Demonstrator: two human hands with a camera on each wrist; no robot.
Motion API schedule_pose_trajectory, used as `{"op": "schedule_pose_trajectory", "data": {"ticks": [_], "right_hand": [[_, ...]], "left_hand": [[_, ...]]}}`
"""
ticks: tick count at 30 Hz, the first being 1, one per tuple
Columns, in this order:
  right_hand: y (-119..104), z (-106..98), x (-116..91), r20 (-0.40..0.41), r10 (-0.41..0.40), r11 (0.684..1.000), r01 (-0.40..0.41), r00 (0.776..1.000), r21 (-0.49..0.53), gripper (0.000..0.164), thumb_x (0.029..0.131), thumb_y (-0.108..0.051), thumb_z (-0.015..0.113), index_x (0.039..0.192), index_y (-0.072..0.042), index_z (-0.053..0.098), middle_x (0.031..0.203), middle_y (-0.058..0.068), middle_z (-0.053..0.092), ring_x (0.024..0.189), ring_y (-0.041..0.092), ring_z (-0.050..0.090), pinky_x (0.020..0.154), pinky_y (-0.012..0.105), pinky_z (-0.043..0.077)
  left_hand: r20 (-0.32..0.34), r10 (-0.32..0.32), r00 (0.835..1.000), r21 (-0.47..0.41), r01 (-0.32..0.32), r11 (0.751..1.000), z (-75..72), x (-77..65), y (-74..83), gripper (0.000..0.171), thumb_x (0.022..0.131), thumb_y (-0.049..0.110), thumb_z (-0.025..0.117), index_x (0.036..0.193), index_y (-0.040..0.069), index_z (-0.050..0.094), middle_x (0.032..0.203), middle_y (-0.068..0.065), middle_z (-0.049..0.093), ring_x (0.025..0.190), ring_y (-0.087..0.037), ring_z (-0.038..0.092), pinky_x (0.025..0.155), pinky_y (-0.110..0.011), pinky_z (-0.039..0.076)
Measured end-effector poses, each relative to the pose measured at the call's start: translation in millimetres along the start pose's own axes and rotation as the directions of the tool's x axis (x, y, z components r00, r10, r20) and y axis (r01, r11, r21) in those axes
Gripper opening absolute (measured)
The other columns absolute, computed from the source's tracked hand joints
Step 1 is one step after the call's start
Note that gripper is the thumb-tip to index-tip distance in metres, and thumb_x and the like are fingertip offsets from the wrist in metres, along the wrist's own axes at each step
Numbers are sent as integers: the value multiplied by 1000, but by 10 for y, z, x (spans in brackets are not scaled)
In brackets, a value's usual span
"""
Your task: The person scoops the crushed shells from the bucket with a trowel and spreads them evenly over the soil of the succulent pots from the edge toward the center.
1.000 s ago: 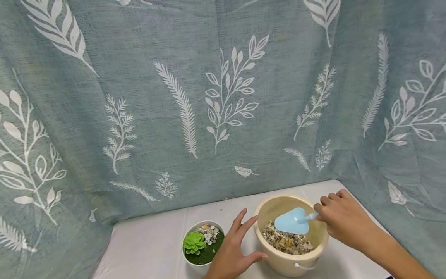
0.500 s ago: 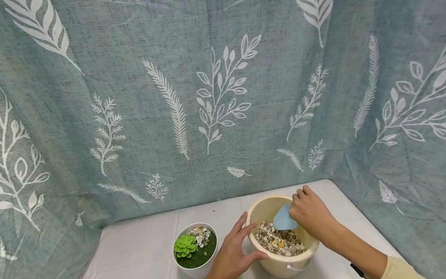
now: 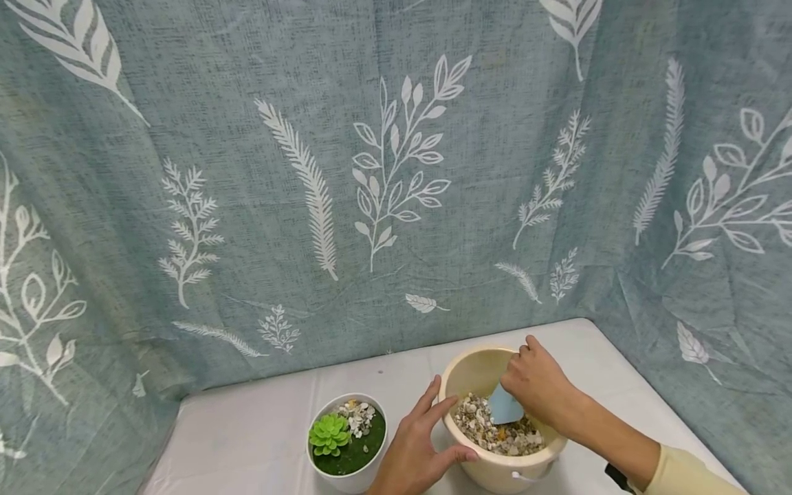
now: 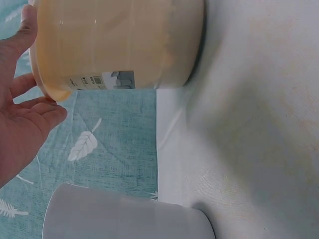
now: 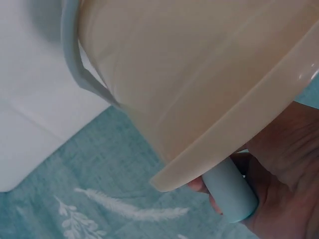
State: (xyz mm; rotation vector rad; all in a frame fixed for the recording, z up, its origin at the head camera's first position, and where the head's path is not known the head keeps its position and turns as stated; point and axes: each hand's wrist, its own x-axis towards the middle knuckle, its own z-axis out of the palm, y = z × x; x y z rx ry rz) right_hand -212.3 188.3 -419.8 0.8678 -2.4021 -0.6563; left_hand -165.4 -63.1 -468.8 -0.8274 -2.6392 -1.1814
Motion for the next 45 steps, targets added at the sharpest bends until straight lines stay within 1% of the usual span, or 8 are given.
{"op": "schedule_pose_trajectory", "data": {"ticks": [3,8,13,20,24,30,37,45], "right_hand": [[2,5,-18,21,17,999,-18,1000,42,45,71,-17,89,56,-22,48,57,-3,58,54,20,47,69,37,39],[-140,5,-2,59,19,977,-31,998,210,34,69,-17,90,60,-20,58,60,-2,61,56,21,55,75,45,51],[-228,42,-3,41,52,962,-62,998,267,32,68,-16,92,62,-20,60,60,-2,62,56,19,56,73,43,48],[-192,46,-132,148,115,833,-176,982,525,33,69,-13,92,58,-24,63,57,-11,61,57,9,48,66,34,33],[-147,-17,-179,149,142,820,-201,979,536,31,66,-12,93,59,-26,67,60,-12,63,58,8,49,65,32,31],[-9,-164,-234,161,191,786,-249,968,566,33,80,-14,88,61,-26,63,56,-14,53,53,4,38,62,28,26],[80,-235,-304,151,230,761,-275,961,588,19,85,-14,84,73,-26,76,70,-13,73,56,0,46,62,26,27],[180,-268,-472,102,279,784,-288,955,550,27,86,-24,85,69,-31,65,58,-18,47,53,-1,29,59,24,25]], "left_hand": [[-9,3,1000,16,-3,1000,-5,-8,0,73,85,56,80,143,15,64,164,-25,41,137,-45,60,102,-51,60],[-25,6,1000,38,-5,999,-22,-22,-14,71,84,56,81,141,17,66,163,-25,43,137,-44,60,102,-51,60],[-32,27,999,55,-25,998,-11,-19,-7,72,83,55,82,141,14,66,162,-24,45,136,-42,62,102,-50,60],[-33,25,999,52,-24,998,-4,-45,10,73,82,54,83,141,14,66,162,-25,46,133,-43,63,101,-50,61],[-48,36,998,68,-33,997,-6,-36,4,74,82,53,84,142,13,66,161,-25,47,134,-42,63,101,-51,61],[-35,23,999,61,-21,998,9,-14,7,80,83,55,82,146,10,62,162,-25,45,135,-42,62,101,-51,60],[-25,-24,999,47,25,999,0,-11,20,92,82,56,82,154,8,52,165,-22,42,141,-40,57,107,-55,56],[-20,-36,999,43,37,998,12,-41,31,96,81,56,82,155,5,49,166,-20,41,142,-41,55,110,-56,54]]}}
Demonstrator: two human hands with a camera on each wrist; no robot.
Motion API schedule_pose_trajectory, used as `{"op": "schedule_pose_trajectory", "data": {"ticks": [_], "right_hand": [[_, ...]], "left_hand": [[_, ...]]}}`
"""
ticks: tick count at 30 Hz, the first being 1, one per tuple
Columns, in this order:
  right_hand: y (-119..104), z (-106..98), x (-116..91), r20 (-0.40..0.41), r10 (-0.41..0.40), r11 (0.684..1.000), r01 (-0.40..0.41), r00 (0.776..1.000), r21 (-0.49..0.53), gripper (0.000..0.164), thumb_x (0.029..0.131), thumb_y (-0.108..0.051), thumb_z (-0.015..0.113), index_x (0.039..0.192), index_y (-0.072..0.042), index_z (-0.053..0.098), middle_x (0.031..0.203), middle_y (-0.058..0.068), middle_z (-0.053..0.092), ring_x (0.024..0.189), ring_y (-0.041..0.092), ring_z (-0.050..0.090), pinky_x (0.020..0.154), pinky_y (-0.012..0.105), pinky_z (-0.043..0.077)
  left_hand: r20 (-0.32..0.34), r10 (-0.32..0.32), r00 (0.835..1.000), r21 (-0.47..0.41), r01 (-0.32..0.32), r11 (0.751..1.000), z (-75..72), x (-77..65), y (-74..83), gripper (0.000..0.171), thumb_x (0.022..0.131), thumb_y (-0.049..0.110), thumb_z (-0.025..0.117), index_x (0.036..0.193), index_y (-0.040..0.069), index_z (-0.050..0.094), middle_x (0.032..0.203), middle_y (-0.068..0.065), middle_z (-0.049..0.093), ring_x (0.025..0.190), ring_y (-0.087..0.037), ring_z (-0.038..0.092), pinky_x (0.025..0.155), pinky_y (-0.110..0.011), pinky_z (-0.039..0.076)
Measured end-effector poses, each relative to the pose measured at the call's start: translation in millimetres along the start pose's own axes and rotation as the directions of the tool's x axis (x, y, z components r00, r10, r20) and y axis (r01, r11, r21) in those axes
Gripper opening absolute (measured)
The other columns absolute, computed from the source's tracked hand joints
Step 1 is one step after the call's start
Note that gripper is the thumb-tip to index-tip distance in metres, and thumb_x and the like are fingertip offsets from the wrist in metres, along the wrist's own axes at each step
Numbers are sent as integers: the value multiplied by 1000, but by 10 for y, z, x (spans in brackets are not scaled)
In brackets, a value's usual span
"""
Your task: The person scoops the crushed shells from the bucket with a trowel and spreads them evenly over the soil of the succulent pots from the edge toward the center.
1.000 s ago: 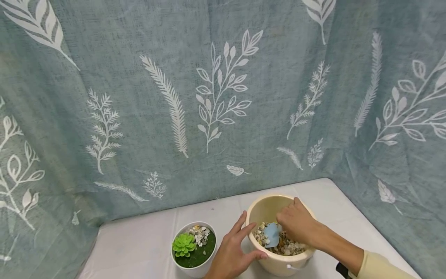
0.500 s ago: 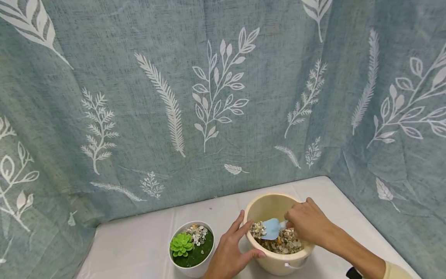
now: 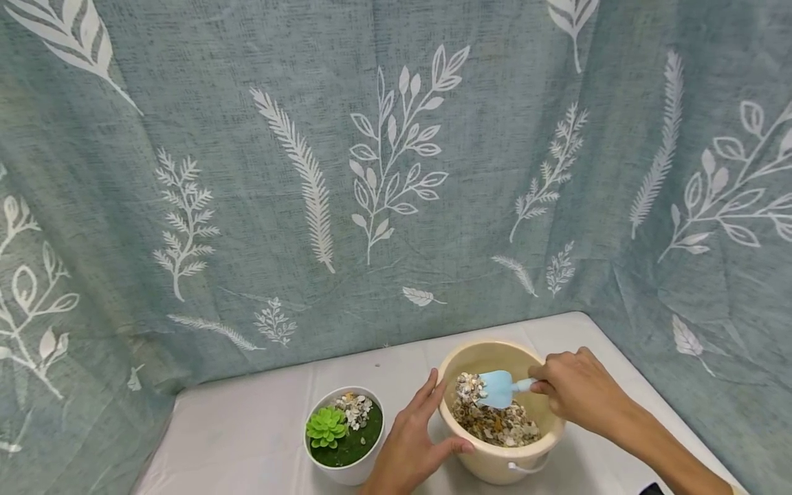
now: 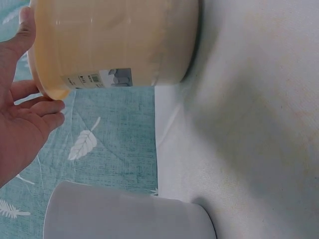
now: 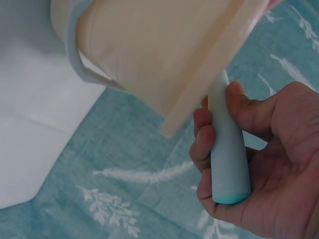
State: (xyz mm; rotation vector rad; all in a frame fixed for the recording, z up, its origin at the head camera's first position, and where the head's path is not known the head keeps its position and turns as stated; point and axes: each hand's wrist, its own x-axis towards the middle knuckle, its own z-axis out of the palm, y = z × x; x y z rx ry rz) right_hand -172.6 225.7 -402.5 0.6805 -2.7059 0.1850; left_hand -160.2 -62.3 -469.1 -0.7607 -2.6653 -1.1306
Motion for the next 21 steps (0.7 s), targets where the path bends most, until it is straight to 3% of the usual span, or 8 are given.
{"op": "schedule_pose_trajectory", "data": {"ticks": [6,14,21], "right_hand": [[56,-118,-41,-27,8,1000,-9,1000,-19,13,84,-22,87,80,-29,76,60,-18,51,54,-4,32,59,24,29],[59,-260,30,-43,-22,999,19,999,-49,26,86,-22,85,72,-30,64,58,-17,44,52,-2,31,57,25,30],[-60,-325,151,-56,-36,999,35,998,-20,28,89,-22,82,72,-29,61,59,-16,45,53,-2,31,55,22,26]], "left_hand": [[-2,1,1000,0,-1,1000,-6,-6,-5,97,81,56,82,156,5,48,166,-19,40,142,-41,56,110,-55,54],[54,-22,998,-14,22,1000,-30,-10,1,96,86,60,76,159,7,44,171,-16,33,147,-38,51,114,-54,51],[60,-41,997,89,35,995,-199,-46,49,95,88,57,75,161,5,40,169,-13,39,151,-34,47,122,-52,43]]}}
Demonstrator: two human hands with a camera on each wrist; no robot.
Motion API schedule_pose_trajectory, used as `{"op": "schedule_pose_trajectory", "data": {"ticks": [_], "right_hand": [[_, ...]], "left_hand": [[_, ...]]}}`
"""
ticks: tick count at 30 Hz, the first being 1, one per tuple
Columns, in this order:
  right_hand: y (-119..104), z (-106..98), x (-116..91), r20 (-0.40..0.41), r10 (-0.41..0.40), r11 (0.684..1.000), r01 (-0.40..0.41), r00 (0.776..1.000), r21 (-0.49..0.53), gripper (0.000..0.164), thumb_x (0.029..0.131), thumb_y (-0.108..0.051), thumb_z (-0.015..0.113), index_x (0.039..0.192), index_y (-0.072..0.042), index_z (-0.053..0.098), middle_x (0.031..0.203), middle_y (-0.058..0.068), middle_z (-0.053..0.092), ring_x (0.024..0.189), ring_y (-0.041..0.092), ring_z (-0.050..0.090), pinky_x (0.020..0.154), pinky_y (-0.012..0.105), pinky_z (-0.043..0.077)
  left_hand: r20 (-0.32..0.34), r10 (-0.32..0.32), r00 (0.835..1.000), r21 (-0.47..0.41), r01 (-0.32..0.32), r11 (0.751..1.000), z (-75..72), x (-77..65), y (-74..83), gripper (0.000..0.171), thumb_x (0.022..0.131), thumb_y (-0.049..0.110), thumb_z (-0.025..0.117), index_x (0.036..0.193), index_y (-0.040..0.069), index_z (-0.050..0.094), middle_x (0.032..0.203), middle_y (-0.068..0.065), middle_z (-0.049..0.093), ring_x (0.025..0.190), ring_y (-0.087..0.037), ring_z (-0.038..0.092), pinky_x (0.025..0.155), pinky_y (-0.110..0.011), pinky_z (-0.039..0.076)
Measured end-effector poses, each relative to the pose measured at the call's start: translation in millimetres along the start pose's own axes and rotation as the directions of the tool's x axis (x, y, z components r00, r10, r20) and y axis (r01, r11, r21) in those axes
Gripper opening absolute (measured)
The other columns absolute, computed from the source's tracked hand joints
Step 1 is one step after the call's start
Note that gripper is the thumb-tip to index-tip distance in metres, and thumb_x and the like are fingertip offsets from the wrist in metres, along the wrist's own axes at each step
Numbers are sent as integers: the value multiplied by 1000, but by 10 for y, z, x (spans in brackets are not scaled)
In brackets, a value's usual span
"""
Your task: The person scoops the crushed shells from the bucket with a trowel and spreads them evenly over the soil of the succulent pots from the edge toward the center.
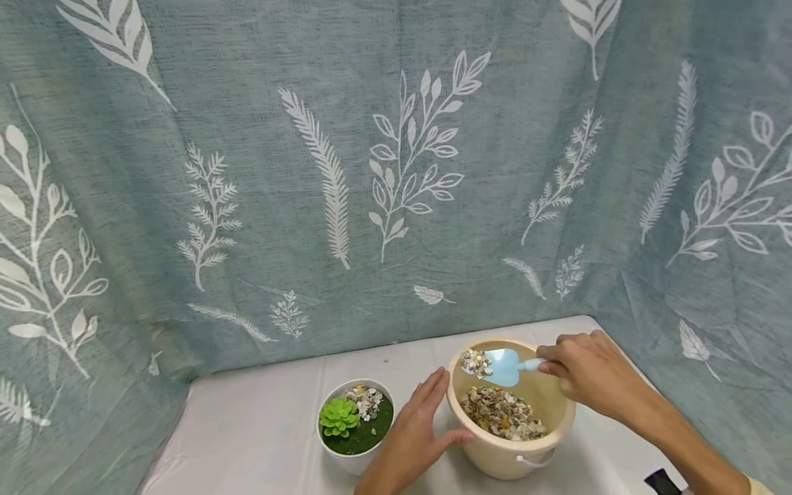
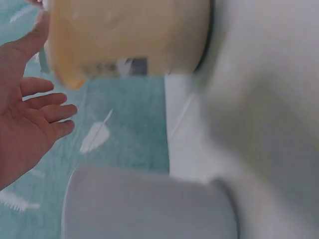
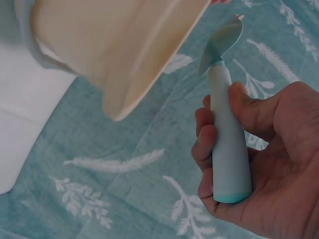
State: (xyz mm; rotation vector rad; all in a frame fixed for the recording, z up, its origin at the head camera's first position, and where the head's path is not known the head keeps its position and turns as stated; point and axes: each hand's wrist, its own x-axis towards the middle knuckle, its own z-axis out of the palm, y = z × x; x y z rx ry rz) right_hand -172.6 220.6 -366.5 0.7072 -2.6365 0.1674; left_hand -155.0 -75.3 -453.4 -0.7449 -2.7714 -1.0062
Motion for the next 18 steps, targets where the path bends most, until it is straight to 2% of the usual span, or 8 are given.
{"op": "schedule_pose_trajectory", "data": {"ticks": [3,7,8,11,14,18], "right_hand": [[-91,-2,97,5,-3,1000,3,1000,14,27,90,-22,81,72,-29,61,60,-16,46,53,-2,31,55,23,26],[-201,20,195,21,1,999,-2,1000,36,26,91,-22,80,74,-31,63,61,-17,46,55,-2,30,60,25,29],[-238,31,224,25,-1,999,0,1000,43,24,91,-22,80,75,-31,65,61,-17,46,55,-2,29,60,25,30],[-369,74,315,37,-23,998,21,999,64,22,90,-20,81,75,-30,68,60,-17,44,55,-1,28,62,25,28],[-527,127,408,55,-63,994,58,997,91,24,89,-19,82,73,-29,67,59,-16,44,54,0,27,63,24,25],[-755,214,533,86,-126,986,115,988,121,18,90,-18,81,77,-26,73,62,-15,55,56,-1,34,66,25,24]], "left_hand": [[-58,-5,998,20,6,1000,-176,-89,-83,89,91,49,76,159,3,42,165,-14,44,151,-34,47,123,-53,41],[-143,-61,988,15,63,998,-390,-223,-249,81,95,42,76,158,3,45,163,-16,46,149,-37,49,117,-56,47],[-157,-95,983,1,97,995,-439,-263,-300,80,95,40,77,158,4,44,164,-16,45,149,-38,48,116,-57,47],[-199,-191,961,-30,189,982,-568,-397,-468,81,94,37,79,159,6,43,165,-18,43,148,-43,47,113,-61,49],[-219,-294,930,-67,286,956,-653,-544,-621,87,91,38,82,161,8,41,167,-20,38,148,-49,45,112,-65,49],[-163,-412,896,-89,403,911,-714,-703,-754,108,82,50,87,165,9,32,170,-25,28,146,-57,43,109,-69,48]]}}
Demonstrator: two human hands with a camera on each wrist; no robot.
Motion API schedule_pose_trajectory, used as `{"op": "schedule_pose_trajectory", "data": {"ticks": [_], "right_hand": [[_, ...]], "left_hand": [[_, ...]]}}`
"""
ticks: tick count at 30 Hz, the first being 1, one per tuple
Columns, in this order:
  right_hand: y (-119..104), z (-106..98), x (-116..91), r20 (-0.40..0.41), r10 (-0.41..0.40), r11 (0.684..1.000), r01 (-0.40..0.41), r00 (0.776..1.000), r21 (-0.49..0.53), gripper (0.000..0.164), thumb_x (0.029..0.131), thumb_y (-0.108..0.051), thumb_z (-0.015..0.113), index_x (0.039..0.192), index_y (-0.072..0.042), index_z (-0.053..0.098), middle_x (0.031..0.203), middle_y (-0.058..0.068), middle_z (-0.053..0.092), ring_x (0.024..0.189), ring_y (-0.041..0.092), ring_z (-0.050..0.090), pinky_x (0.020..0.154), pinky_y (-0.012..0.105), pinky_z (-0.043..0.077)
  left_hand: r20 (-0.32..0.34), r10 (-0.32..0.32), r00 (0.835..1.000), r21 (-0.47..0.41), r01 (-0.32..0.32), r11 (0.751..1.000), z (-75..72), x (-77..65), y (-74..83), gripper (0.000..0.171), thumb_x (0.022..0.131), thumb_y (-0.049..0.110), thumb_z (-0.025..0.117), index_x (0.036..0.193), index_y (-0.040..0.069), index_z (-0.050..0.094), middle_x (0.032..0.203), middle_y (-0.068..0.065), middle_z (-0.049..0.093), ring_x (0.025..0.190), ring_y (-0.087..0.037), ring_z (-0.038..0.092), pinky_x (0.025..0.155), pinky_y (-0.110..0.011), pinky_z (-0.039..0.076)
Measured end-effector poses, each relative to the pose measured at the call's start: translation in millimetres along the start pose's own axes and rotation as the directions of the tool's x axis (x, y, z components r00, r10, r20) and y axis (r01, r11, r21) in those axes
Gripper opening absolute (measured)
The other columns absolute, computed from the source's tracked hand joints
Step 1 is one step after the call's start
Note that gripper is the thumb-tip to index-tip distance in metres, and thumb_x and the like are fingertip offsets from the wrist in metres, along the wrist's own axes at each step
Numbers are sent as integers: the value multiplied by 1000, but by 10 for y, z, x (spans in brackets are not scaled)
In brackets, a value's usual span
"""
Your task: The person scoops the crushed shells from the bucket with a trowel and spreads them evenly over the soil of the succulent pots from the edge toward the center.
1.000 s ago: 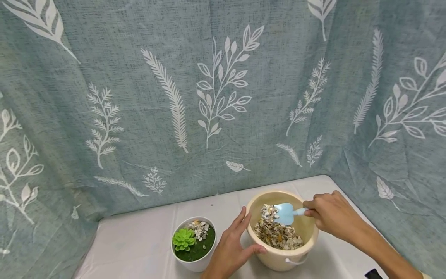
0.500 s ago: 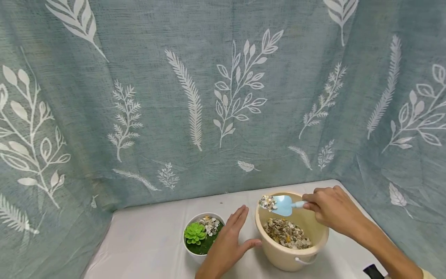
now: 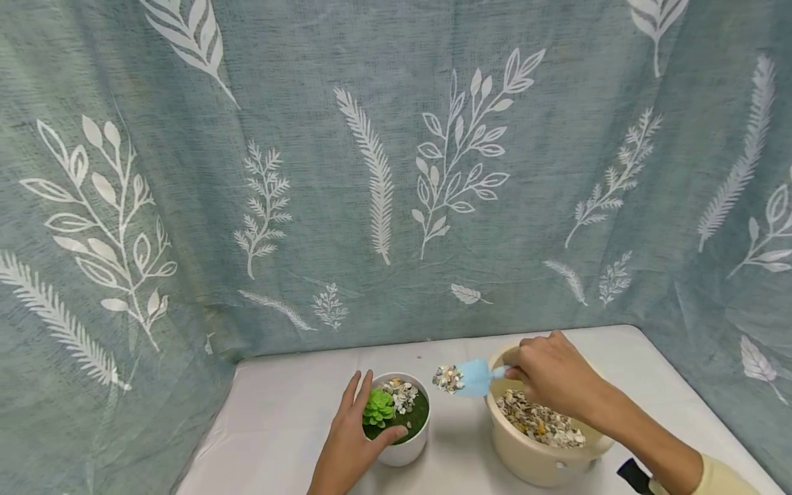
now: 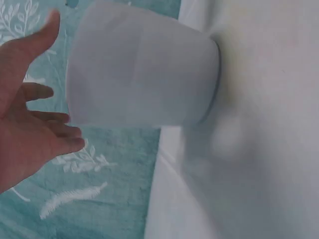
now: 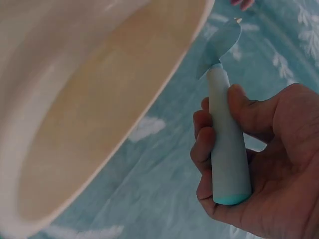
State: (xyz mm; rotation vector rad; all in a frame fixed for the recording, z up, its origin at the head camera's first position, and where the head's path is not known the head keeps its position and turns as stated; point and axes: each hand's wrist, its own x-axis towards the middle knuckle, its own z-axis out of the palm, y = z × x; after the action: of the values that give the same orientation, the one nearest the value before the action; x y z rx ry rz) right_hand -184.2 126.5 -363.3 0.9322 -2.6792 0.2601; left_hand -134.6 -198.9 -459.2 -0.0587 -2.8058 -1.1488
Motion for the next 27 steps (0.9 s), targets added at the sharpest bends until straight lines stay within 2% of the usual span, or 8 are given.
{"op": "schedule_pose_trajectory", "data": {"ticks": [3,5,7,13,17,22,27], "right_hand": [[-111,74,83,28,-33,999,33,999,-7,26,91,-14,79,70,-25,69,61,-13,55,57,0,37,66,27,25],[-177,125,137,40,-47,999,48,998,-19,33,90,-13,79,64,-26,62,58,-13,52,57,1,37,66,27,24],[-231,178,192,45,-62,997,63,997,-34,41,89,-12,79,60,-26,54,55,-12,44,56,4,33,65,28,23],[-356,277,294,54,-54,997,57,997,-54,45,87,-15,82,56,-25,51,55,-11,40,57,7,31,67,28,21],[-420,299,322,72,-24,997,29,997,-68,41,86,-16,84,58,-23,55,56,-10,45,57,8,34,67,29,23],[-493,306,360,106,-15,997,22,994,-70,28,84,-15,85,66,-19,65,61,-6,56,58,11,43,69,34,33],[-534,288,364,102,-15,994,26,995,-109,27,80,-14,88,66,-18,65,62,-3,58,56,14,46,67,33,31]], "left_hand": [[64,-56,996,-21,57,998,29,-18,-53,124,73,51,93,167,9,24,170,-30,22,146,-62,38,107,-71,48],[80,-62,995,-41,66,997,64,-22,-75,131,69,49,97,167,7,22,170,-32,22,146,-62,37,108,-71,48],[63,-54,997,-54,58,997,100,-29,-94,133,65,46,99,166,3,24,168,-32,26,146,-60,39,109,-69,49],[-12,-27,1000,-41,27,999,151,-64,-134,130,62,45,101,162,-2,31,164,-27,39,143,-52,49,108,-64,52],[-11,-32,999,-42,32,999,141,-76,-145,129,62,46,100,161,-1,32,163,-27,40,143,-52,49,107,-65,52],[-7,-52,999,-48,52,997,110,-92,-159,129,62,47,100,162,0,32,164,-27,38,144,-53,48,107,-66,51],[4,-70,998,-54,70,996,83,-94,-174,130,64,50,99,163,1,30,166,-26,36,145,-54,46,107,-67,51]]}}
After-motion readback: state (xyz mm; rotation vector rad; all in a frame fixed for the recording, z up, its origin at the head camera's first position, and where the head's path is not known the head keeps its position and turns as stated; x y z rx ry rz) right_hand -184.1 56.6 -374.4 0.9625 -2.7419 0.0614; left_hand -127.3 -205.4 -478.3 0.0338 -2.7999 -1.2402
